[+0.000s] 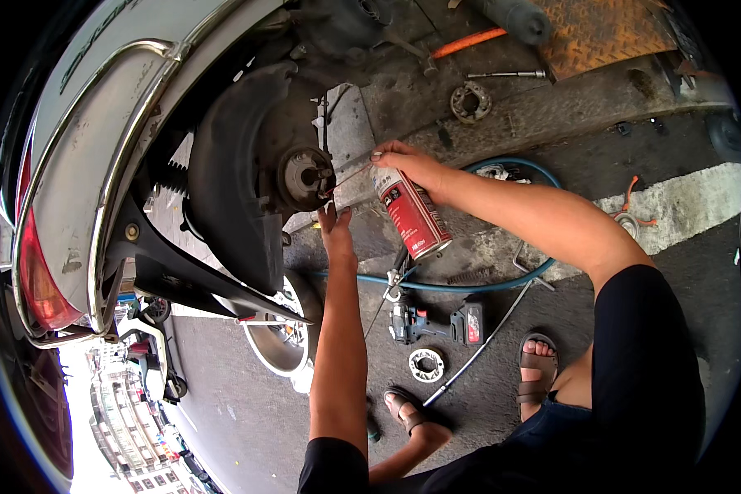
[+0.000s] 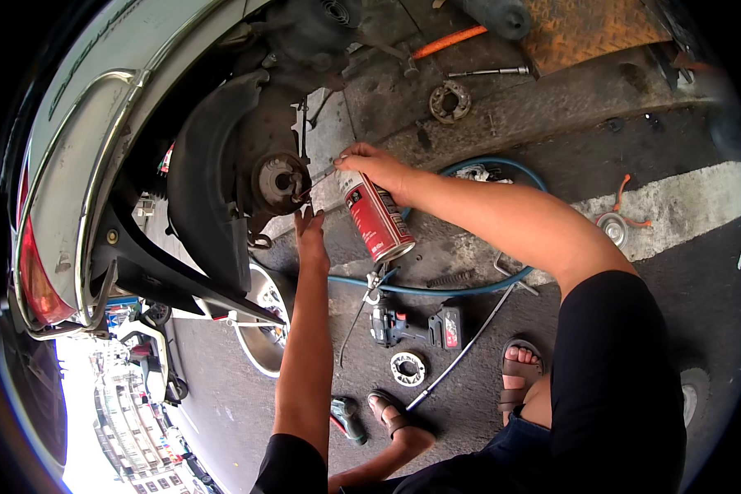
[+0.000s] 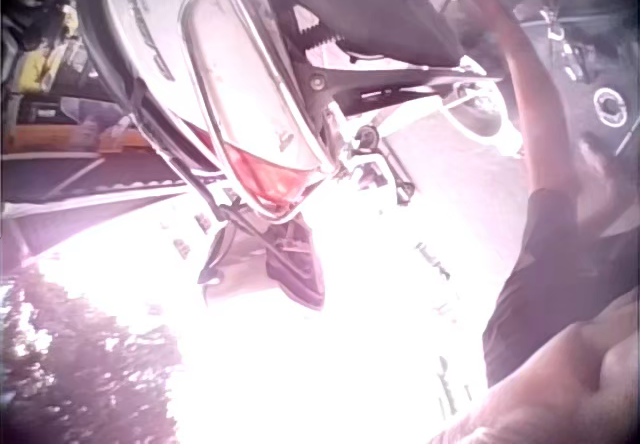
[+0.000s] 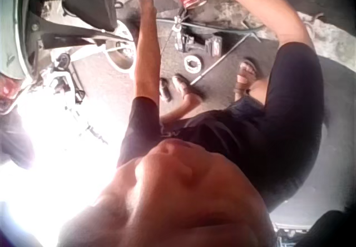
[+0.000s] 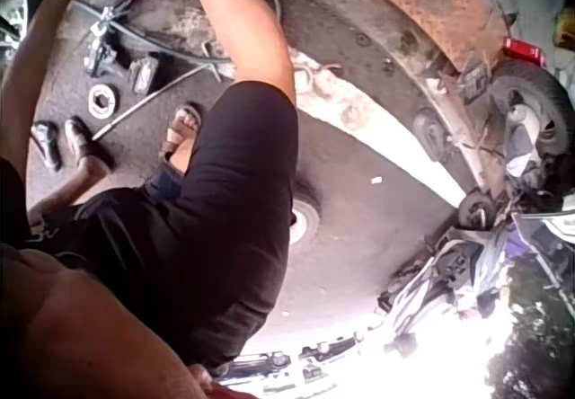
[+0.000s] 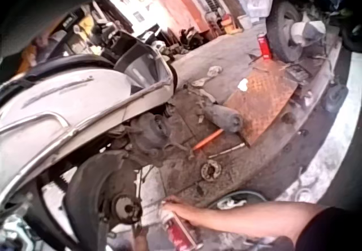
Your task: The person unpacks new brake shoes, attaches springs between them using pliers, sprays the motorcycle brake hub with an aerosol spray can, and mounts the assembled brake shoes onto the motorcycle.
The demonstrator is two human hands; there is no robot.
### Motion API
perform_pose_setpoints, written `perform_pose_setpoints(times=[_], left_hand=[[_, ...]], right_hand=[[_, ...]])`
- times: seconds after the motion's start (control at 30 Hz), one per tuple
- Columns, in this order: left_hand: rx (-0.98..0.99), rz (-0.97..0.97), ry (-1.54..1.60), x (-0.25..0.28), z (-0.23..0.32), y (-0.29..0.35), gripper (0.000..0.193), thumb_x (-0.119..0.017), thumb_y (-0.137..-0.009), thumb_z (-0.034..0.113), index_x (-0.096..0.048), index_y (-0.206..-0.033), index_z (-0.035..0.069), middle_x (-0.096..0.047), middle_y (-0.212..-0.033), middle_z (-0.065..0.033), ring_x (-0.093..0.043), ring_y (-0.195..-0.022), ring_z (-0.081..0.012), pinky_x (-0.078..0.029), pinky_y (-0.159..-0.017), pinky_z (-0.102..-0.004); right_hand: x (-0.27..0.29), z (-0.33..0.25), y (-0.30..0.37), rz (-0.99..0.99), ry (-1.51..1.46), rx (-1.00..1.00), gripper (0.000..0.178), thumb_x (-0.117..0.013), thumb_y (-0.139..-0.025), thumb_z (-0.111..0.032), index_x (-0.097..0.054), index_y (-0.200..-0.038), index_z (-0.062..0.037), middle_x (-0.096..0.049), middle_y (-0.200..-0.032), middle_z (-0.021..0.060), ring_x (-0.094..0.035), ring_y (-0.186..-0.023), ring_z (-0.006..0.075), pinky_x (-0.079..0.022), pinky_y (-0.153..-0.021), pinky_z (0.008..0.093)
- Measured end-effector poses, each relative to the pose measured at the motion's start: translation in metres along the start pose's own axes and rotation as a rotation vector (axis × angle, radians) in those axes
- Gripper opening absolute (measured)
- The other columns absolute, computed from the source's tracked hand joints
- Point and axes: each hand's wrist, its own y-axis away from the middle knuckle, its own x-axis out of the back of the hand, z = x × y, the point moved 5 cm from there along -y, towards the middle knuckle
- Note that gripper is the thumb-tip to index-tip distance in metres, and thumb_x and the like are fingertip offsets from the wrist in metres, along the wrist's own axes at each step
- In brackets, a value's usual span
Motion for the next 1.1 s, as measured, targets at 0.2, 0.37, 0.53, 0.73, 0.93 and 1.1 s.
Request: perform_pose_setpoints(times=[0.2,0.37,0.53,0.73,0.93,1.1], left_hand=[[0.03,0.035,-0.016,0.02,-0.004,0.001,0.083,-0.064,-0.087,0.023,-0.018,-0.155,0.011,-0.031,-0.155,-0.0129,-0.032,-0.14,-0.0238,-0.018,-0.114,-0.0398],[0.08,0.057,0.049,0.036,-0.036,0.072,0.07,-0.058,-0.091,0.011,-0.023,-0.151,0.001,-0.033,-0.153,-0.0202,-0.034,-0.14,-0.0273,-0.026,-0.115,-0.0367],[0.312,0.112,0.076,0.052,-0.086,0.168,0.061,-0.055,-0.093,0.015,-0.032,-0.147,-0.001,-0.051,-0.141,-0.0141,-0.053,-0.113,-0.016,-0.04,-0.1,-0.0287],[0.441,0.175,0.041,0.08,-0.116,0.22,0.05,-0.052,-0.096,0.018,-0.041,-0.142,0.002,-0.058,-0.132,-0.0131,-0.054,-0.124,-0.0215,-0.04,-0.103,-0.0353],[0.461,0.141,0.085,0.083,-0.109,0.227,0.048,-0.055,-0.095,0.017,-0.043,-0.14,0.002,-0.062,-0.125,-0.0141,-0.059,-0.116,-0.0227,-0.045,-0.097,-0.0338],[0.511,0.061,0.072,0.074,-0.107,0.235,0.047,-0.055,-0.096,0.018,-0.044,-0.138,0.0,-0.062,-0.124,-0.0145,-0.059,-0.114,-0.0225,-0.046,-0.096,-0.0337]], right_hand=[[-0.006,0.004,-0.01,-0.045,-0.08,-0.005,0.025,-0.064,-0.09,-0.023,-0.055,-0.11,-0.0128,-0.061,-0.093,0.0039,-0.064,-0.075,0.0154,-0.055,-0.062,0.0315],[0.002,-0.002,-0.012,-0.079,-0.097,-0.026,0.025,-0.065,-0.09,-0.023,-0.054,-0.11,-0.0123,-0.061,-0.092,0.0044,-0.064,-0.072,0.0157,-0.056,-0.059,0.0327],[0.002,0.0,-0.015,-0.127,-0.013,-0.052,0.027,-0.066,-0.089,-0.023,-0.053,-0.111,-0.0116,-0.061,-0.087,0.005,-0.064,-0.069,0.0155,-0.056,-0.057,0.0325],[-0.002,-0.002,-0.011,-0.123,-0.041,-0.084,0.029,-0.067,-0.089,-0.024,-0.054,-0.112,-0.0112,-0.061,-0.085,0.0039,-0.064,-0.069,0.0146,-0.056,-0.057,0.0321],[-0.002,-0.006,-0.016,-0.14,-0.018,-0.018,0.03,-0.068,-0.088,-0.023,-0.054,-0.112,-0.011,-0.061,-0.086,0.0035,-0.062,-0.069,0.0129,-0.055,-0.058,0.0302],[-0.004,-0.011,-0.012,-0.11,0.082,-0.003,0.031,-0.069,-0.088,-0.024,-0.055,-0.112,-0.0107,-0.06,-0.085,0.002,-0.061,-0.069,0.0109,-0.052,-0.057,0.0284]])
